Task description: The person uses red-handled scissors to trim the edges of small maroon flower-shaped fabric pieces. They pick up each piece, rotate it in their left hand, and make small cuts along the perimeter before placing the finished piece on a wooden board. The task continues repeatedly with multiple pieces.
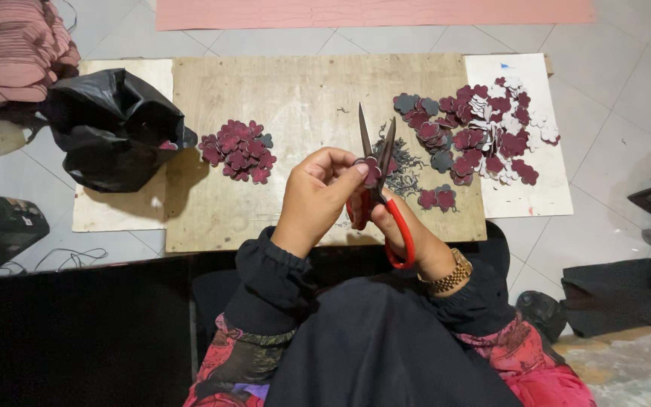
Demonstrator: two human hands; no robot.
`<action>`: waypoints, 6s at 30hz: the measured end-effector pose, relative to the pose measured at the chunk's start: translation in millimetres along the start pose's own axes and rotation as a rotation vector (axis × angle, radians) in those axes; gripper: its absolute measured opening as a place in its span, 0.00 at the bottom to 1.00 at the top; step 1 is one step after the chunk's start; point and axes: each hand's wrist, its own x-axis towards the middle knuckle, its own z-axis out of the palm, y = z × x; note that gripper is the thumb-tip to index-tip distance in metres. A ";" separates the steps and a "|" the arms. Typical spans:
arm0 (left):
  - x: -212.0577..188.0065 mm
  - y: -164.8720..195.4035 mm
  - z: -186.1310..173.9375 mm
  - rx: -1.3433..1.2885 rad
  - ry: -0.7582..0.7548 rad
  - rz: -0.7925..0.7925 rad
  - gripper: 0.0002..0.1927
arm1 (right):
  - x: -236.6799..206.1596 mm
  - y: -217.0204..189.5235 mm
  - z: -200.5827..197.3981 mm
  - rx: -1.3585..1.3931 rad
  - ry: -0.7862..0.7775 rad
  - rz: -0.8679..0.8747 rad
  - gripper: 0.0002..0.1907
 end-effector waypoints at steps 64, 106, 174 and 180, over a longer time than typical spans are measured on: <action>2.2 2.0 -13.3 -0.063 0.013 -0.078 0.09 | -3.6 4.8 -0.2 0.072 -0.011 0.122 0.36; 4.9 10.5 -12.3 -0.114 0.076 -0.002 0.19 | -5.1 12.2 -2.4 0.151 0.057 0.195 0.30; 1.7 -4.7 -6.7 -0.225 0.135 0.053 0.24 | -6.1 11.8 12.1 0.181 0.064 0.174 0.34; 2.9 -1.0 -9.3 -0.233 0.144 0.047 0.28 | -6.4 11.1 8.4 0.198 0.054 0.211 0.34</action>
